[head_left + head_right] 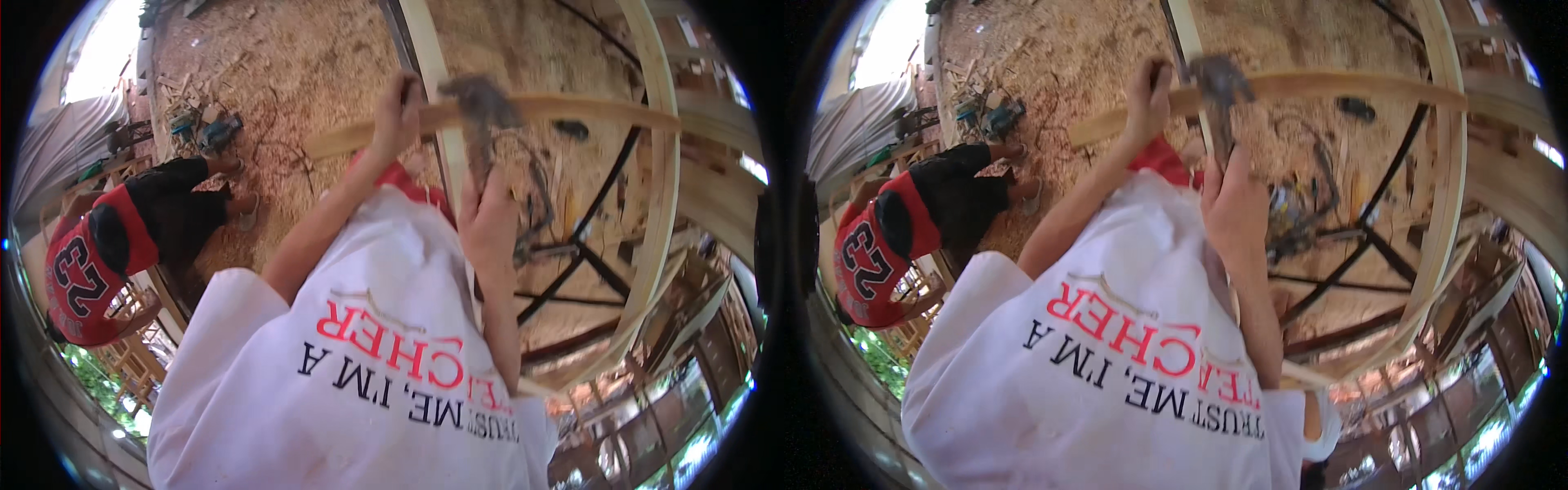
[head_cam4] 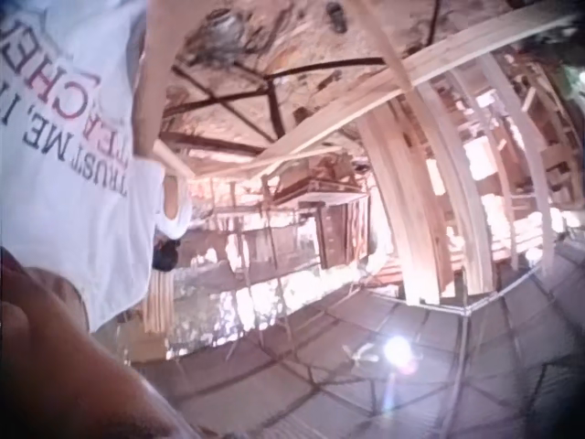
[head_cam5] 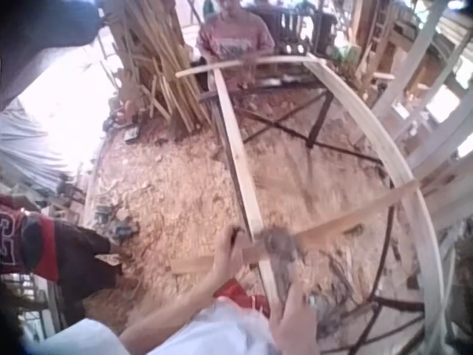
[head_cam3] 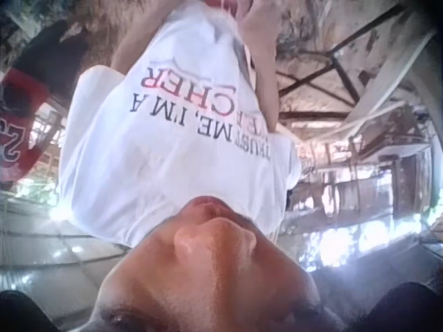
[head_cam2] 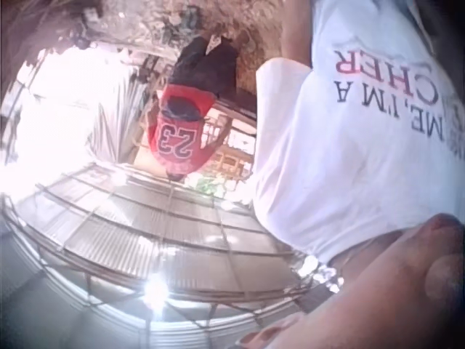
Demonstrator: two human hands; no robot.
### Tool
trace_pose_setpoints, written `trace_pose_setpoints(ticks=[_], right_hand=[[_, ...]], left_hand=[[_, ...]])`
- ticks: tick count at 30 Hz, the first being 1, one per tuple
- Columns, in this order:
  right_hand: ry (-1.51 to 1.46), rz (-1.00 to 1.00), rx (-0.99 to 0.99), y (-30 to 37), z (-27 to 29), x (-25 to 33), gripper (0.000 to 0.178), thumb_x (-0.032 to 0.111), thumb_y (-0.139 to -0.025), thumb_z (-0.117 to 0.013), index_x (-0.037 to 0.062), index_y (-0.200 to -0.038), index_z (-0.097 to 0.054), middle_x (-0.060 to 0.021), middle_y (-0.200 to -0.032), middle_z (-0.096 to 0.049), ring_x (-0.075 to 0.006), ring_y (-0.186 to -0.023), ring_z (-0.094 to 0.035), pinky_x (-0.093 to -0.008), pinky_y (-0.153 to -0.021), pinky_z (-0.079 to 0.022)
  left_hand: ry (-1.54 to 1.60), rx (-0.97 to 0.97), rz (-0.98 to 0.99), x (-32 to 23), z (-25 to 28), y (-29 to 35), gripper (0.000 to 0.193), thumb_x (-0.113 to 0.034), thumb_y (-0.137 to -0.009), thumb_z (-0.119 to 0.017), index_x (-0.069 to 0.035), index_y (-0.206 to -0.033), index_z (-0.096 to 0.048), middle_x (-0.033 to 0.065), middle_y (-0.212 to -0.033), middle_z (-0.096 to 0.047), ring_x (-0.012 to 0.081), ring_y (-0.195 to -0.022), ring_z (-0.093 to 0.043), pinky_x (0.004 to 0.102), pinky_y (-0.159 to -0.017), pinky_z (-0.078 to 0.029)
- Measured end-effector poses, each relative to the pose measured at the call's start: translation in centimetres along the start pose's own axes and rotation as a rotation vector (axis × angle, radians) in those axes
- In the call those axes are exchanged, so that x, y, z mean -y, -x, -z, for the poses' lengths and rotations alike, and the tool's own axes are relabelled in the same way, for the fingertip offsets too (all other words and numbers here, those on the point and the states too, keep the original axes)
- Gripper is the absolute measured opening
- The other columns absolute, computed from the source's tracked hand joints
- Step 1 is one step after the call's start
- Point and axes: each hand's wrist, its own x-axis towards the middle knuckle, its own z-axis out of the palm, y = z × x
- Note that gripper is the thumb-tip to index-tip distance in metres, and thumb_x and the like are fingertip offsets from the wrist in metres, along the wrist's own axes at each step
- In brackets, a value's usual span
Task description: The person uses a measuring tape and pencil to mark wood, hammers nails into a wooden frame, and uses a hand saw to cut a piece of wood.
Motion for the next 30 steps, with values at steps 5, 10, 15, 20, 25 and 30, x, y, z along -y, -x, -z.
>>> trace_pose_setpoints(ticks=[5, 10, 15, 20, 25, 30], right_hand=[[-0.132, 0.113, -0.406, 1.8, 3.5, 2.8, 0.028, 0.026, -0.100, -0.059, -0.0003, -0.108, -0.054, -0.0252, -0.075, -0.067, -0.0490, -0.071, -0.066, -0.0543, -0.061, -0.052], [0.225, -0.086, 0.002, -0.3, -2.3, -2.7, 0.033, 0.029, -0.100, -0.057, -0.0021, -0.112, -0.054, -0.0283, -0.078, -0.066, -0.0493, -0.076, -0.066, -0.0543, -0.063, -0.052], [-0.037, 0.116, -0.291, 0.9, 1.4, 2.5, 0.032, 0.027, -0.102, -0.057, -0.0013, -0.115, -0.052, -0.0267, -0.077, -0.067, -0.0475, -0.073, -0.068, -0.0557, -0.060, -0.052], [0.220, -0.131, 0.064, -0.3, -3.1, -3.8, 0.032, 0.024, -0.102, -0.055, -0.0050, -0.115, -0.053, -0.0293, -0.080, -0.067, -0.0486, -0.075, -0.067, -0.0543, -0.063, -0.051], [-0.058, -0.118, -0.121, 0.9, -1.9, -6.1, 0.026, 0.024, -0.100, -0.061, -0.0003, -0.106, -0.055, -0.0264, -0.076, -0.066, -0.0465, -0.063, -0.063, -0.0497, -0.057, -0.050], [-0.498, -0.350, -0.281, 2.1, -0.2, -8.5, 0.032, 0.031, -0.099, -0.061, -0.0005, -0.098, -0.058, -0.0229, -0.075, -0.065, -0.0432, -0.070, -0.068, -0.0488, -0.061, -0.049]], left_hand=[[-0.038, 0.001, 0.032, -1.4, 1.0, -0.6, 0.007, -0.003, -0.101, -0.052, 0.000, -0.104, -0.056, 0.0081, -0.078, -0.054, 0.0141, -0.071, -0.050, 0.0309, -0.067, -0.044], [0.046, -0.025, 0.085, -1.4, -0.4, -1.1, 0.008, -0.004, -0.101, -0.052, 0.000, -0.105, -0.057, 0.0075, -0.083, -0.056, 0.0135, -0.078, -0.051, 0.0302, -0.071, -0.044], [0.049, -0.031, 0.105, 0.1, 0.8, 0.1, 0.009, -0.010, -0.102, -0.053, -0.002, -0.104, -0.057, 0.0018, -0.083, -0.050, 0.0115, -0.077, -0.045, 0.0290, -0.069, -0.041], [0.128, 0.033, 0.074, 0.3, -0.1, -1.2, 0.008, -0.010, -0.104, -0.052, -0.004, -0.104, -0.057, -0.0015, -0.080, -0.048, 0.0069, -0.072, -0.044, 0.0251, -0.063, -0.038], [0.355, 0.062, 0.684, -1.0, 2.7, -4.2, 0.006, -0.012, -0.103, -0.056, -0.007, -0.104, -0.052, -0.0018, -0.074, -0.046, 0.0109, -0.061, -0.043, 0.0250, -0.054, -0.036], [0.435, 0.400, 0.843, -2.1, 7.7, -6.2, 0.010, -0.010, -0.104, -0.054, -0.004, -0.110, -0.050, 0.0037, -0.088, -0.053, 0.0120, -0.074, -0.047, 0.0258, -0.065, -0.041]])
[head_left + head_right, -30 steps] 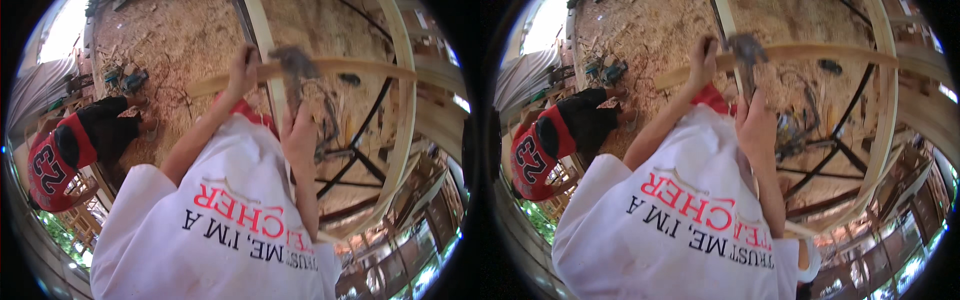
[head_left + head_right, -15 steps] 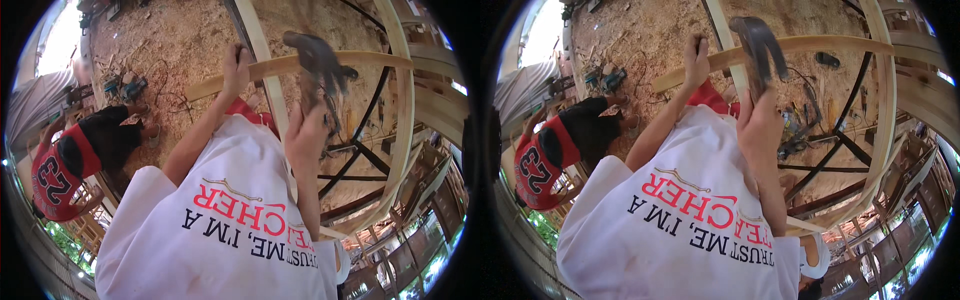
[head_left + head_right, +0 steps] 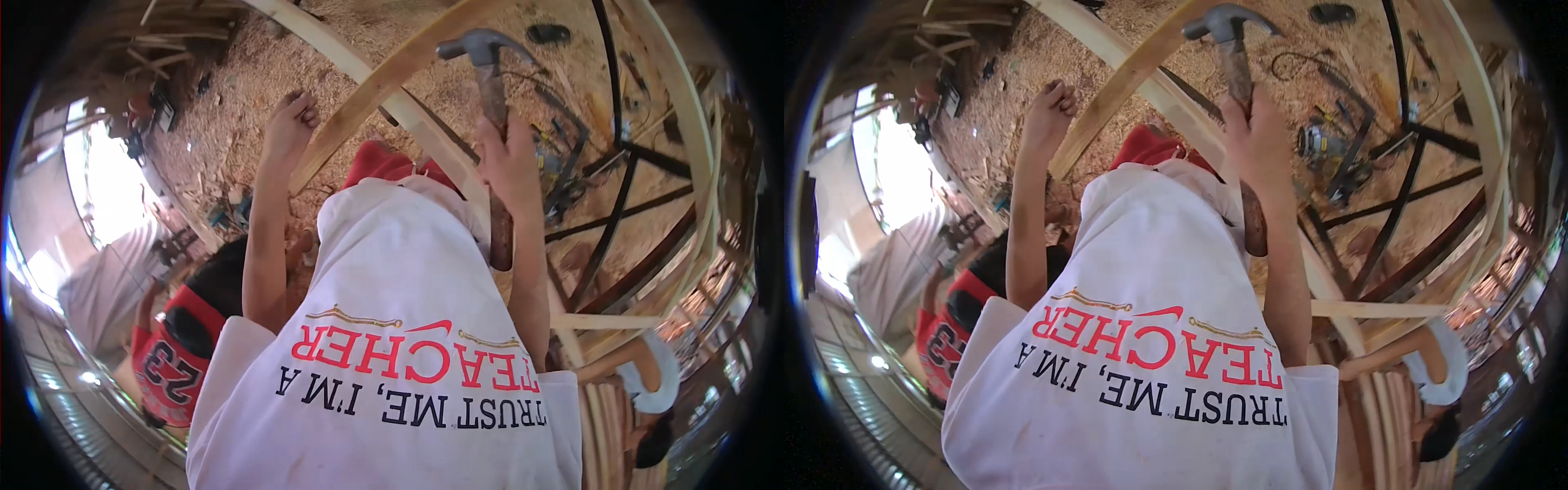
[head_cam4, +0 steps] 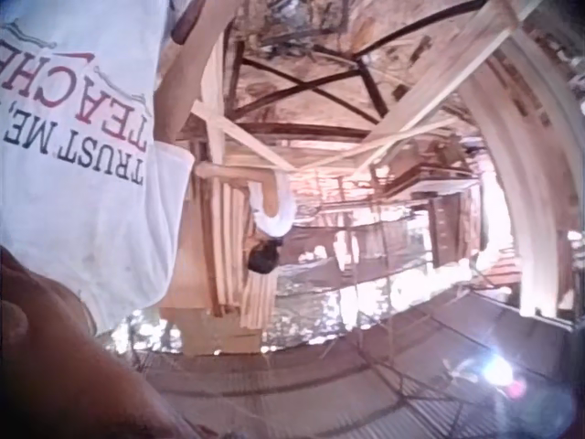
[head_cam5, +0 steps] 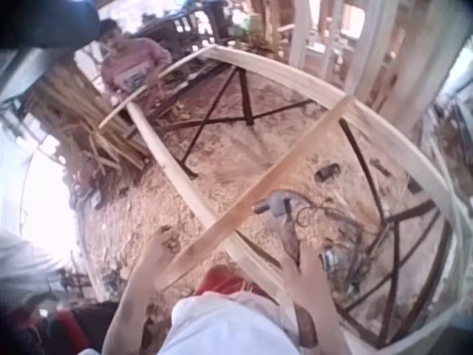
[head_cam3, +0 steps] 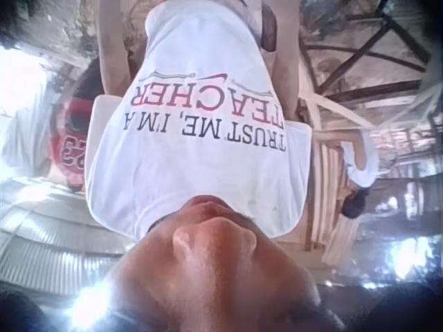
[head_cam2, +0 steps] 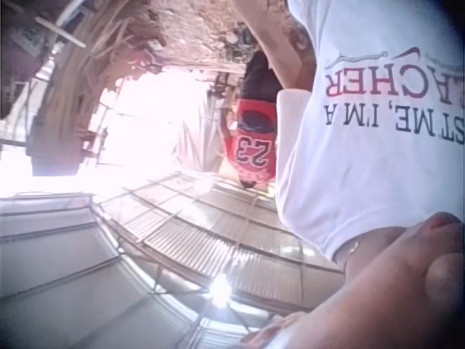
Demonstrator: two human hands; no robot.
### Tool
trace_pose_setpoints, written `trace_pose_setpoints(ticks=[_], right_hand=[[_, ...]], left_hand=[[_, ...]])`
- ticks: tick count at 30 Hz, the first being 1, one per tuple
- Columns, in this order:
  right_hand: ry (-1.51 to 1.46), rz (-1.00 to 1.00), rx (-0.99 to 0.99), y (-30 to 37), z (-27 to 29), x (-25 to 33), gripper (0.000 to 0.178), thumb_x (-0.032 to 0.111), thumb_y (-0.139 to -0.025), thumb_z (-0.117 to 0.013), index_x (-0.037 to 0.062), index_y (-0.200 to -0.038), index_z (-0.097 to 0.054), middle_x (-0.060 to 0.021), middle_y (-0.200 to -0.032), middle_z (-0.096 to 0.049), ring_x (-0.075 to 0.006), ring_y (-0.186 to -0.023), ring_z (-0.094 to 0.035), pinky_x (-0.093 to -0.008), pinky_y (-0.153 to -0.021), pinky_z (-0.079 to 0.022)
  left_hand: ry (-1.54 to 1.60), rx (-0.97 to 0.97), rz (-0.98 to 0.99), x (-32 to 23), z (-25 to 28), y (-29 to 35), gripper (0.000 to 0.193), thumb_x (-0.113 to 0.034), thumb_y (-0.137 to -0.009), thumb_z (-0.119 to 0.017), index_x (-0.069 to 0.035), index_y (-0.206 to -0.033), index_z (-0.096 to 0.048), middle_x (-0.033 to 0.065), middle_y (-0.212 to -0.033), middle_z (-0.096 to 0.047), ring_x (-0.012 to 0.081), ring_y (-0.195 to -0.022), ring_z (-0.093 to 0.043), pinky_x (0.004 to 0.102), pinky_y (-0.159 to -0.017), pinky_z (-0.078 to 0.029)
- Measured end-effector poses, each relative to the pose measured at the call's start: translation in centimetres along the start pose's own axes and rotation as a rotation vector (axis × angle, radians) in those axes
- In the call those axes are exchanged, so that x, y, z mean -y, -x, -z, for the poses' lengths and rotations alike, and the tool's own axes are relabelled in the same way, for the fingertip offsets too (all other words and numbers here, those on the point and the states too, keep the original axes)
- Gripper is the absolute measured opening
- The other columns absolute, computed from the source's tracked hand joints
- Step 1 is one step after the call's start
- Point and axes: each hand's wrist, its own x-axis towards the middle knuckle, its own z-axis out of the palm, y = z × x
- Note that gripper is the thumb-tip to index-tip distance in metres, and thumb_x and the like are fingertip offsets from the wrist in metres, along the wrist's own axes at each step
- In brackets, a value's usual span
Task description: The person uses a measuring tape and pencil to mark wood, hammers nails into a wooden frame, and uses a hand saw to cut a piece of wood.
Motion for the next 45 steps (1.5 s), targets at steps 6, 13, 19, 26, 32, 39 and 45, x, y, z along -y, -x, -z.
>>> trace_pose_setpoints(ticks=[6, 13, 19, 26, 32, 39, 45], right_hand=[[-0.332, -0.242, -0.094, 2.5, 1.4, -2.7, 0.031, 0.029, -0.100, -0.062, -0.0004, -0.096, -0.054, -0.0088, -0.066, -0.059, -0.0194, -0.051, -0.059, -0.0378, -0.050, -0.046], [-0.533, -0.359, -0.079, 5.1, 1.3, -3.3, 0.023, 0.024, -0.101, -0.061, 0.0029, -0.096, -0.052, -0.0008, -0.059, -0.050, -0.0101, -0.044, -0.047, -0.0297, -0.042, -0.038], [-0.506, -0.357, -0.056, 5.7, 0.8, -2.6, 0.019, 0.019, -0.100, -0.063, 0.0034, -0.098, -0.052, 0.0011, -0.059, -0.048, -0.0076, -0.044, -0.044, -0.0283, -0.040, -0.036], [-0.646, -0.364, 0.013, 4.7, -0.4, 0.0, 0.021, 0.015, -0.097, -0.066, 0.0023, -0.105, -0.051, 0.0014, -0.061, -0.049, -0.0065, -0.045, -0.046, -0.0251, -0.040, -0.035], [-0.607, -0.303, 0.095, 4.4, -2.5, 3.8, 0.028, 0.008, -0.092, -0.071, 0.0010, -0.111, -0.051, -0.0058, -0.074, -0.063, -0.0071, -0.048, -0.051, -0.0247, -0.041, -0.039], [-0.514, -0.135, 0.180, 4.1, -10.1, 13.0, 0.038, 0.008, -0.087, -0.078, 0.0004, -0.115, -0.053, -0.0081, -0.093, -0.071, -0.0092, -0.060, -0.061, -0.0247, -0.051, -0.049], [-0.291, 0.093, 0.161, 3.3, -20.6, 18.0, 0.035, 0.015, -0.089, -0.077, 0.0008, -0.113, -0.056, -0.0051, -0.085, -0.068, -0.0121, -0.066, -0.064, -0.0294, -0.061, -0.055]], left_hand=[[-0.277, 0.232, 0.157, -1.1, 0.0, 2.8, 0.027, -0.004, -0.105, -0.049, 0.007, -0.130, -0.049, 0.0066, -0.099, -0.059, 0.0121, -0.078, -0.050, 0.0252, -0.070, -0.045], [-0.508, 0.326, 0.252, -2.2, -2.2, 1.9, 0.023, -0.003, -0.106, -0.045, 0.006, -0.127, -0.051, 0.0077, -0.098, -0.060, 0.0111, -0.076, -0.049, 0.0225, -0.071, -0.044], [-0.375, 0.426, 0.294, -0.4, -5.9, 3.6, 0.026, -0.003, -0.106, -0.045, 0.004, -0.131, -0.047, 0.0060, -0.100, -0.061, 0.0101, -0.079, -0.054, 0.0230, -0.071, -0.048], [-0.242, 0.551, 0.437, 1.6, -5.8, 6.0, 0.015, -0.008, -0.107, -0.048, -0.001, -0.118, -0.055, 0.0073, -0.097, -0.061, 0.0126, -0.078, -0.059, 0.0242, -0.071, -0.052], [0.352, 0.253, 0.439, 0.6, -3.9, 7.3, 0.013, -0.010, -0.107, -0.049, -0.003, -0.116, -0.055, 0.0101, -0.113, -0.061, 0.0181, -0.094, -0.061, 0.0303, -0.082, -0.057], [0.717, 0.389, 0.344, -1.9, 0.2, 7.6, 0.012, -0.017, -0.103, -0.058, -0.007, -0.110, -0.059, 0.0085, -0.120, -0.059, 0.0191, -0.108, -0.058, 0.0363, -0.090, -0.052], [0.511, 0.198, 0.375, -6.7, 6.2, 5.9, 0.011, -0.021, -0.102, -0.061, -0.014, -0.110, -0.057, 0.0013, -0.102, -0.059, 0.0166, -0.097, -0.059, 0.0350, -0.087, -0.050]])
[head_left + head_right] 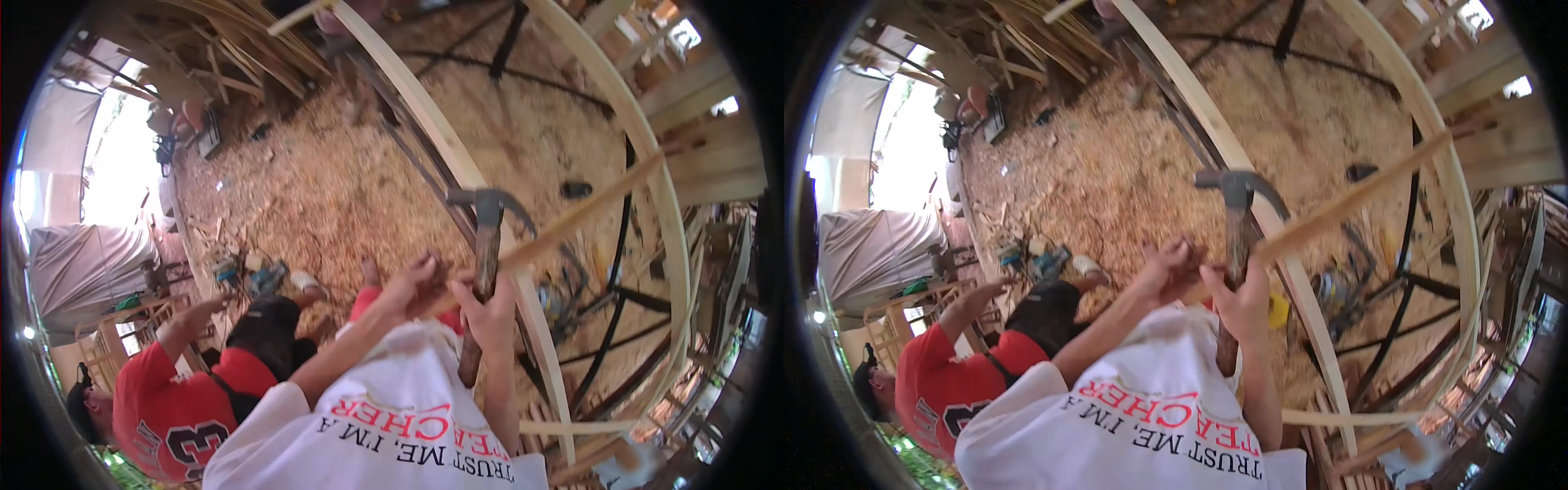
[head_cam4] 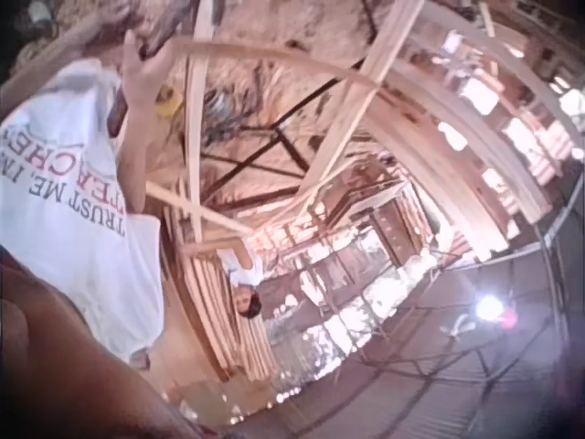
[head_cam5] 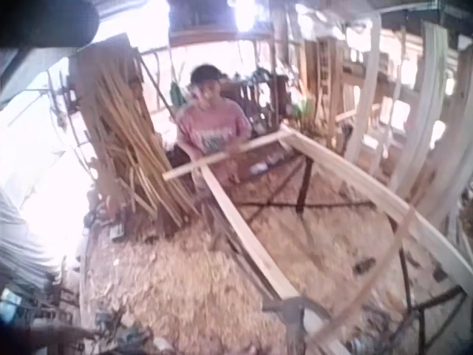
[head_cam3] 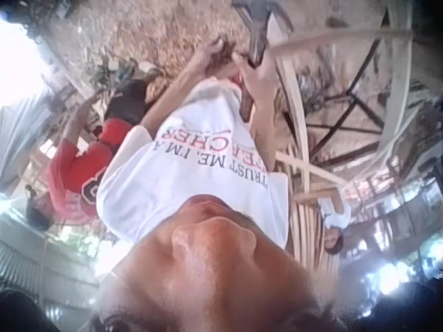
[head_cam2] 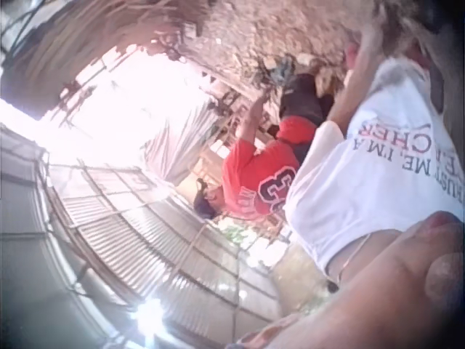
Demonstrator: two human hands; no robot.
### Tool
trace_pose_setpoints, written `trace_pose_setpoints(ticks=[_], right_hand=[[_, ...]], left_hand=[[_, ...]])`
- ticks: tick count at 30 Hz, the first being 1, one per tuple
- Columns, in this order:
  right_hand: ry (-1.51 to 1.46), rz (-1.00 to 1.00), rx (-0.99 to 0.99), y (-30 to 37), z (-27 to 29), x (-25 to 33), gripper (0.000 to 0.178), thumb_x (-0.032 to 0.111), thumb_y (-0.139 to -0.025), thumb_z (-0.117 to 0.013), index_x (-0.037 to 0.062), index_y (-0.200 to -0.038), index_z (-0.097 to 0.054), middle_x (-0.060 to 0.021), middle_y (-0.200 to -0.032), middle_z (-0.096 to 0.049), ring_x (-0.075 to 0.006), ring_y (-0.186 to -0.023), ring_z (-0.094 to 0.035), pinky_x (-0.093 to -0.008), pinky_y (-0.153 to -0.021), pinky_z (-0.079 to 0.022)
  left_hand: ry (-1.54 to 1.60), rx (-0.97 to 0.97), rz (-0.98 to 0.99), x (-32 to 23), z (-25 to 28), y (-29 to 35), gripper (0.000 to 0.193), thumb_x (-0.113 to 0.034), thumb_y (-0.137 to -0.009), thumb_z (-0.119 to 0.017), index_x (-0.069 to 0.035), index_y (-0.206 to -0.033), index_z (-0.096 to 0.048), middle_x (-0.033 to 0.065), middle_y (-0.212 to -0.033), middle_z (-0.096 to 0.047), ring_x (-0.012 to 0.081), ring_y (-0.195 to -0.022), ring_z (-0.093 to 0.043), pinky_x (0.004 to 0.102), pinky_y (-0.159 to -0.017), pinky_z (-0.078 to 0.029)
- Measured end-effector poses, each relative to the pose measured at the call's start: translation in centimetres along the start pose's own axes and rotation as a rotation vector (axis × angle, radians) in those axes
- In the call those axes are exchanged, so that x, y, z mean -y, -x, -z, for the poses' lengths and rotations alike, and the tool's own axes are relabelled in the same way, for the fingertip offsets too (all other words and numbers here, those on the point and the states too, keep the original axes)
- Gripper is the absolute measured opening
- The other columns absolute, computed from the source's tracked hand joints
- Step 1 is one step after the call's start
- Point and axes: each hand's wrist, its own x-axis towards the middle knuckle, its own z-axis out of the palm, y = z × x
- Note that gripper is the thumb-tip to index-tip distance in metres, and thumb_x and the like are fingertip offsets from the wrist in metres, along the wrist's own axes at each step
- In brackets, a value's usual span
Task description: The person uses a measuring tape and pencil to mark wood, hammers nails into a wooden frame, and uses a hand saw to cut a piece of wood.
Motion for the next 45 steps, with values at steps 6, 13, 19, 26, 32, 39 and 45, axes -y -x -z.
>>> trace_pose_setpoints(ticks=[6, 13, 19, 26, 32, 39, 45], right_hand=[[-0.220, -0.129, 0.058, -3.5, -11.8, 3.9, 0.014, 0.009, -0.098, -0.064, 0.0028, -0.103, -0.052, -0.0005, -0.070, -0.054, -0.0075, -0.042, -0.049, -0.0247, -0.038, -0.039], [-0.158, -0.174, 0.054, -8.4, -18.2, 6.7, 0.012, 0.011, -0.100, -0.060, 0.0044, -0.100, -0.050, -0.0012, -0.063, -0.051, -0.0095, -0.040, -0.048, -0.0264, -0.038, -0.039], [-0.182, -0.222, 0.038, -15.2, -20.1, 7.4, 0.011, 0.012, -0.102, -0.058, 0.0050, -0.102, -0.049, -0.0014, -0.064, -0.051, -0.0095, -0.040, -0.048, -0.0268, -0.037, -0.039], [-0.247, -0.216, 0.082, -33.4, -22.5, 7.4, 0.012, 0.017, -0.105, -0.056, 0.0071, -0.108, -0.050, 0.0007, -0.066, -0.046, -0.0077, -0.042, -0.044, -0.0251, -0.038, -0.038], [-0.674, -0.436, 0.153, -52.6, -29.8, 8.4, 0.017, 0.025, -0.105, -0.055, 0.0092, -0.107, -0.047, 0.0003, -0.069, -0.046, -0.0104, -0.044, -0.043, -0.0288, -0.040, -0.039], [-0.753, -0.514, 0.132, -64.2, -38.2, 11.7, 0.018, 0.025, -0.104, -0.054, 0.0117, -0.102, -0.042, -0.0004, -0.071, -0.048, -0.0122, -0.046, -0.048, -0.0307, -0.043, -0.041], [-0.743, -0.556, 0.099, -67.6, -40.7, 12.8, 0.019, 0.025, -0.104, -0.055, 0.0123, -0.101, -0.041, -0.0008, -0.071, -0.048, -0.0130, -0.045, -0.047, -0.0318, -0.042, -0.042]], left_hand=[[-0.007, 0.185, -0.139, -12.0, 10.8, 2.4, 0.011, -0.016, -0.106, -0.055, -0.012, -0.116, -0.058, 0.0009, -0.102, -0.058, 0.0119, -0.088, -0.052, 0.0274, -0.073, -0.043], [0.235, 0.131, -0.261, -23.5, 18.7, 3.6, 0.013, -0.019, -0.108, -0.051, -0.011, -0.113, -0.058, 0.0021, -0.098, -0.055, 0.0114, -0.079, -0.045, 0.0265, -0.069, -0.043], [0.128, 0.048, -0.425, -35.8, 17.0, -2.5, 0.017, -0.019, -0.110, -0.046, -0.008, -0.114, -0.058, 0.0017, -0.094, -0.053, 0.0116, -0.074, -0.044, 0.0244, -0.066, -0.044], [-0.355, -0.177, -0.729, -55.2, 9.4, -16.2, 0.019, -0.020, -0.110, -0.050, -0.005, -0.105, -0.060, -0.0015, -0.087, -0.051, 0.0064, -0.068, -0.040, 0.0235, -0.059, -0.037], [-1.134, -0.551, -1.091, -68.6, 2.7, -27.5, 0.029, -0.025, -0.106, -0.057, 0.000, -0.094, -0.064, -0.0020, -0.071, -0.044, 0.0080, -0.067, -0.035, 0.0280, -0.060, -0.030], [-1.400, -0.597, -1.165, -77.4, 2.3, -39.1, 0.024, -0.023, -0.097, -0.066, -0.001, -0.102, -0.071, 0.0111, -0.076, -0.064, 0.0191, -0.069, -0.056, 0.0341, -0.068, -0.045], [-1.352, -0.666, -1.176, -79.6, 3.5, -43.5, 0.023, -0.022, -0.095, -0.069, 0.000, -0.102, -0.072, 0.0069, -0.076, -0.066, 0.0102, -0.071, -0.056, 0.0283, -0.068, -0.047]])
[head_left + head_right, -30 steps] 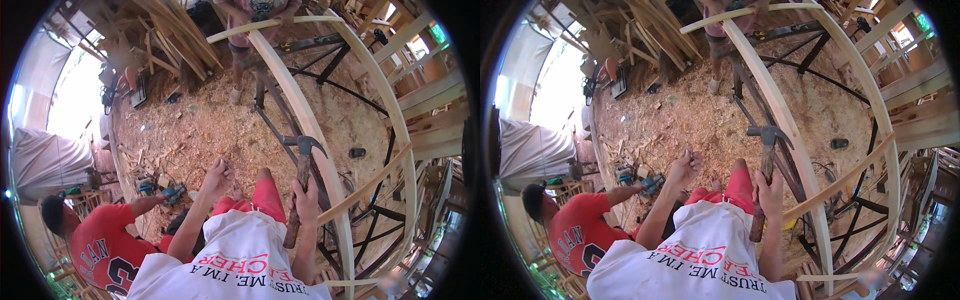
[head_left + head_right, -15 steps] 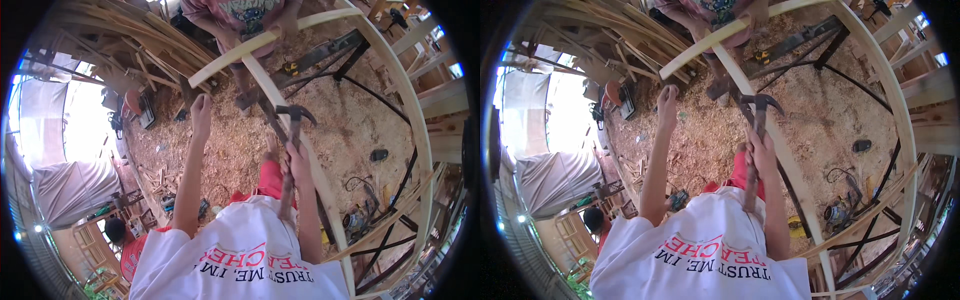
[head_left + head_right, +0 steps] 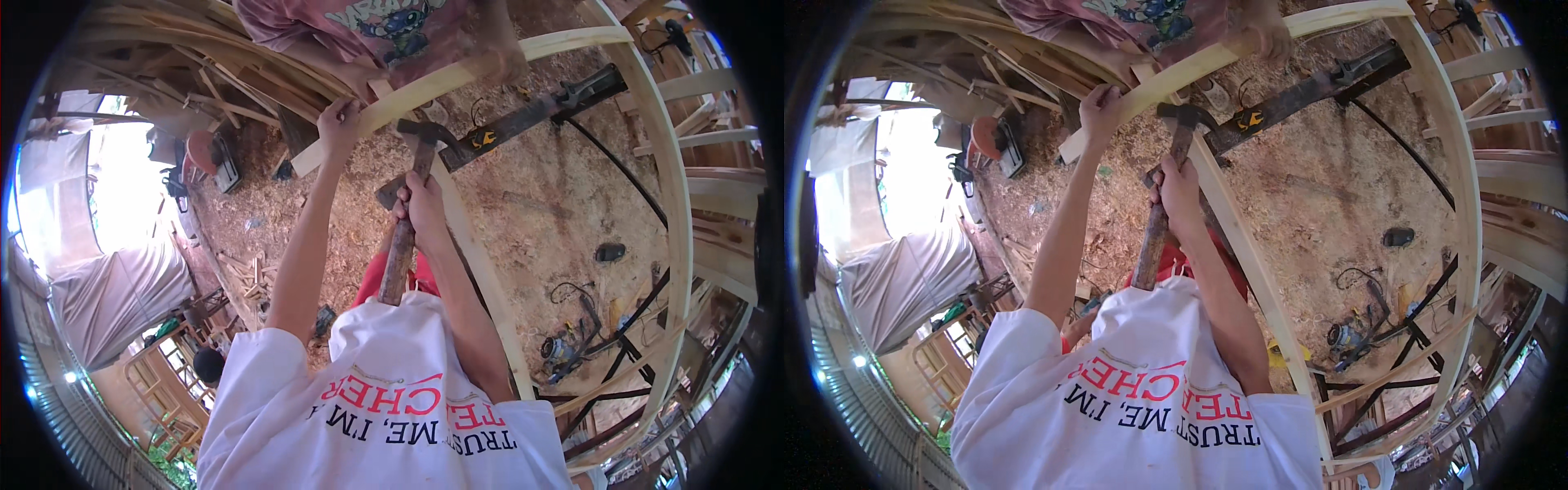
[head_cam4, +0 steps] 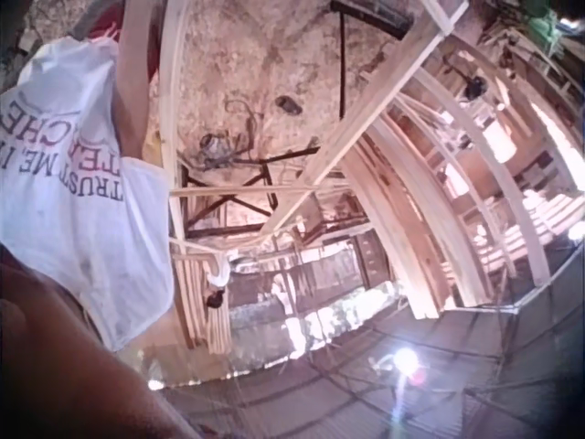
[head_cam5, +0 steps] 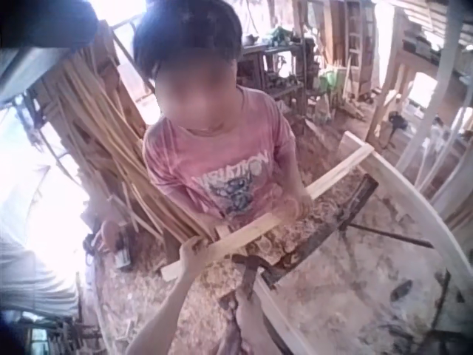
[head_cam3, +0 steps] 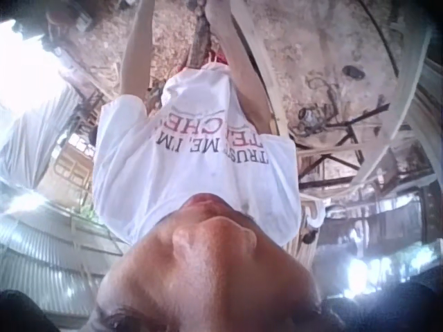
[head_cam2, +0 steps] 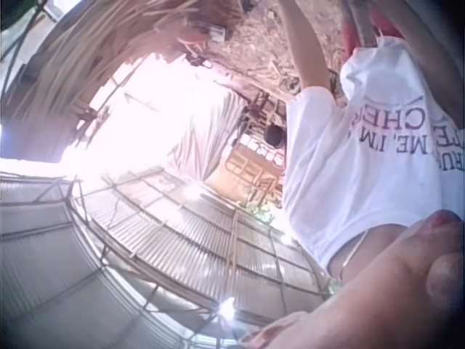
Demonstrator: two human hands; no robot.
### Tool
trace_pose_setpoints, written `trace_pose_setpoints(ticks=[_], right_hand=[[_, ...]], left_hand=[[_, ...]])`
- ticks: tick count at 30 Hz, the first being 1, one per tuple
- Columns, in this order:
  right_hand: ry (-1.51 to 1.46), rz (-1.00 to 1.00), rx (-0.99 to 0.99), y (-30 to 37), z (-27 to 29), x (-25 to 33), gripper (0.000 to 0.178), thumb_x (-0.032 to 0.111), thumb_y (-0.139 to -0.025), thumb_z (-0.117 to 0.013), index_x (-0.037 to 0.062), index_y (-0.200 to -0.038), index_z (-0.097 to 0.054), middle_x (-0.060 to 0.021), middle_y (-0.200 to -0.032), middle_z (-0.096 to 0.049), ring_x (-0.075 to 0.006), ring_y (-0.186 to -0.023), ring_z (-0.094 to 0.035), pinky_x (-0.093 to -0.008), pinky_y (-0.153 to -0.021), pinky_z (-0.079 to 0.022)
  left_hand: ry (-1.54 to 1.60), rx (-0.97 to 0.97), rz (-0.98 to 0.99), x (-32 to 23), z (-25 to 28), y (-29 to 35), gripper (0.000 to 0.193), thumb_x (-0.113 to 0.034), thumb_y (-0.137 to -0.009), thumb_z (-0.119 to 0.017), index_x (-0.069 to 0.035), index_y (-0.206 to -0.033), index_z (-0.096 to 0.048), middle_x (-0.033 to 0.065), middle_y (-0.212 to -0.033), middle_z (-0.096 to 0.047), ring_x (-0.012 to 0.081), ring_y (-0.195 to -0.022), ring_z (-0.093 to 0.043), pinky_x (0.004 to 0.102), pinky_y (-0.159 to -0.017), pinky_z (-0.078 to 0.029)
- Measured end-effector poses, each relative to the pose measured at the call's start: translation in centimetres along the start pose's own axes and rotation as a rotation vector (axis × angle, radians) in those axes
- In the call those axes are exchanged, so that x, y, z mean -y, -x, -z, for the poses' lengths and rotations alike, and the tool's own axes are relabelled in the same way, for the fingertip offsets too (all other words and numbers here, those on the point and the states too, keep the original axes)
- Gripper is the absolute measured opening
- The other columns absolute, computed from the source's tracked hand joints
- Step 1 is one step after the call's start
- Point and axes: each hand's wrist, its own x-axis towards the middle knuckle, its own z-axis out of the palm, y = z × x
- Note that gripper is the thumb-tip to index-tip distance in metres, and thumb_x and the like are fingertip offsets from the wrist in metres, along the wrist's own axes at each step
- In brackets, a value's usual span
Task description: The person uses a measuring tape and pencil to mark wood, hammers nails into a wooden frame, and uses a hand saw to cut a piece of wood.
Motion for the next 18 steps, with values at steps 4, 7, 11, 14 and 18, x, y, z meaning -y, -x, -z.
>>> trace_pose_setpoints(ticks=[4, 7, 11, 14, 18], right_hand=[[0.024, -0.006, -0.005, -0.1, -1.0, 0.8, 0.019, 0.026, -0.104, -0.055, 0.0129, -0.101, -0.041, -0.0008, -0.072, -0.048, -0.0125, -0.045, -0.045, -0.0314, -0.041, -0.042], [0.001, -0.095, -0.070, 0.8, -1.4, 1.3, 0.019, 0.026, -0.104, -0.055, 0.0131, -0.102, -0.041, -0.0006, -0.071, -0.048, -0.0120, -0.045, -0.045, -0.0313, -0.041, -0.042], [-0.024, -0.067, -0.048, 0.7, -1.9, 1.6, 0.018, 0.026, -0.105, -0.055, 0.0130, -0.102, -0.042, -0.0004, -0.070, -0.048, -0.0125, -0.045, -0.045, -0.0326, -0.042, -0.043], [-0.003, -0.101, -0.042, 1.7, -0.8, 2.0, 0.018, 0.026, -0.105, -0.054, 0.0126, -0.101, -0.042, -0.0005, -0.071, -0.048, -0.0127, -0.045, -0.046, -0.0329, -0.042, -0.043], [0.030, -0.096, -0.045, 3.4, 1.9, 3.4, 0.020, 0.026, -0.105, -0.054, 0.0114, -0.100, -0.041, -0.0011, -0.070, -0.049, -0.0128, -0.046, -0.048, -0.0328, -0.041, -0.043]], left_hand=[[-0.045, 0.007, 0.038, 0.0, 0.0, 0.4, 0.025, -0.025, -0.092, -0.071, -0.005, -0.104, -0.075, 0.0154, -0.085, -0.067, 0.0278, -0.076, -0.064, 0.0387, -0.072, -0.050], [0.024, -0.031, 0.021, -0.1, 0.0, 0.4, 0.023, -0.025, -0.092, -0.072, -0.006, -0.104, -0.076, 0.0143, -0.086, -0.067, 0.0256, -0.074, -0.062, 0.0377, -0.071, -0.049], [0.056, -0.009, 0.022, -0.2, 0.0, 0.1, 0.021, -0.022, -0.091, -0.073, -0.006, -0.104, -0.076, 0.0143, -0.084, -0.066, 0.0246, -0.075, -0.062, 0.0371, -0.070, -0.048], [0.043, -0.010, 0.004, 0.0, -0.1, 0.0, 0.019, -0.020, -0.092, -0.071, -0.005, -0.102, -0.076, 0.0126, -0.083, -0.067, 0.0220, -0.075, -0.063, 0.0348, -0.070, -0.049], [-0.097, 0.020, -0.127, -1.2, -0.4, -0.5, 0.016, -0.018, -0.092, -0.071, -0.005, -0.101, -0.075, 0.0127, -0.085, -0.068, 0.0264, -0.077, -0.066, 0.0357, -0.073, -0.051]])
